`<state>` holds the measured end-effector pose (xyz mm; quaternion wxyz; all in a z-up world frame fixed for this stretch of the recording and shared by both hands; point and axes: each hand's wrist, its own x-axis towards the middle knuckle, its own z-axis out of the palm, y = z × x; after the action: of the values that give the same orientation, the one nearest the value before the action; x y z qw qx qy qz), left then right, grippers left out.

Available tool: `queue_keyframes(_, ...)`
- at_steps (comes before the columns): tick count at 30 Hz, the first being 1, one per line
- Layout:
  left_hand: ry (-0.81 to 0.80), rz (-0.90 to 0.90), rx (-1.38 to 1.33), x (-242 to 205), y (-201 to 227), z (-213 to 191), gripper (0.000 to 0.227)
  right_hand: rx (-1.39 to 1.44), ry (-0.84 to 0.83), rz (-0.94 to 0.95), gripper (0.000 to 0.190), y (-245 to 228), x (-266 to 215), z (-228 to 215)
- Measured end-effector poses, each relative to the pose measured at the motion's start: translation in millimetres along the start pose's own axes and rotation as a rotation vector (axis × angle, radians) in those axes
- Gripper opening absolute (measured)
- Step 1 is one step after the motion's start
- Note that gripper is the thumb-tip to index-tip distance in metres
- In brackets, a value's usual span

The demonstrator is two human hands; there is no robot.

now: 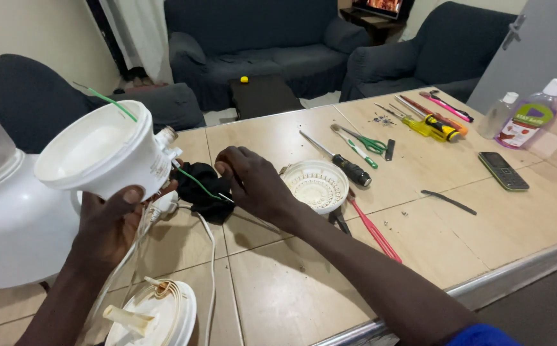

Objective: Reassembling the internal motor and wiring components into the base of a kitchen blender.

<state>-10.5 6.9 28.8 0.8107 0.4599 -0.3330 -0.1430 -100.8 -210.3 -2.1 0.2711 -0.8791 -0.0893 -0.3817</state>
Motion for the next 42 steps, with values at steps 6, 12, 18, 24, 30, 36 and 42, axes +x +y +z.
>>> queue_keyframes(6,-0.046,-0.068,0.001,-4.4,1.0,1.7,0.095,-0.034,-0.016,0.008,0.023,0.7,0.1,-1.3)
queue_keyframes(12,-0.081,-0.039,0.047,-2.5,-16.9,-15.7,0.097,-0.043,0.036,0.012,0.023,2.9,2.5,-4.7)
queue_keyframes(18,-0.084,-0.054,0.013,-5.6,-8.8,-12.1,0.092,-0.012,0.052,-0.004,0.024,2.4,2.1,-3.7)
queue_keyframes(24,-0.094,-0.048,-0.079,-1.2,3.4,-6.2,0.098,0.823,-0.388,0.256,0.054,-9.0,7.0,-14.4)
queue_keyframes(30,-0.027,-0.053,-0.07,2.7,-5.1,-16.9,0.093,0.728,-0.377,0.14,0.04,-11.2,5.4,-15.5)
queue_keyframes(36,0.044,-0.079,0.027,-7.2,4.4,-5.1,0.076,0.25,-0.288,-0.026,0.025,-11.5,2.3,-12.4)
queue_keyframes(42,-0.033,-0.071,-0.015,3.7,-0.8,-15.7,0.104,0.305,-0.256,-0.031,0.031,-16.3,4.0,-16.9)
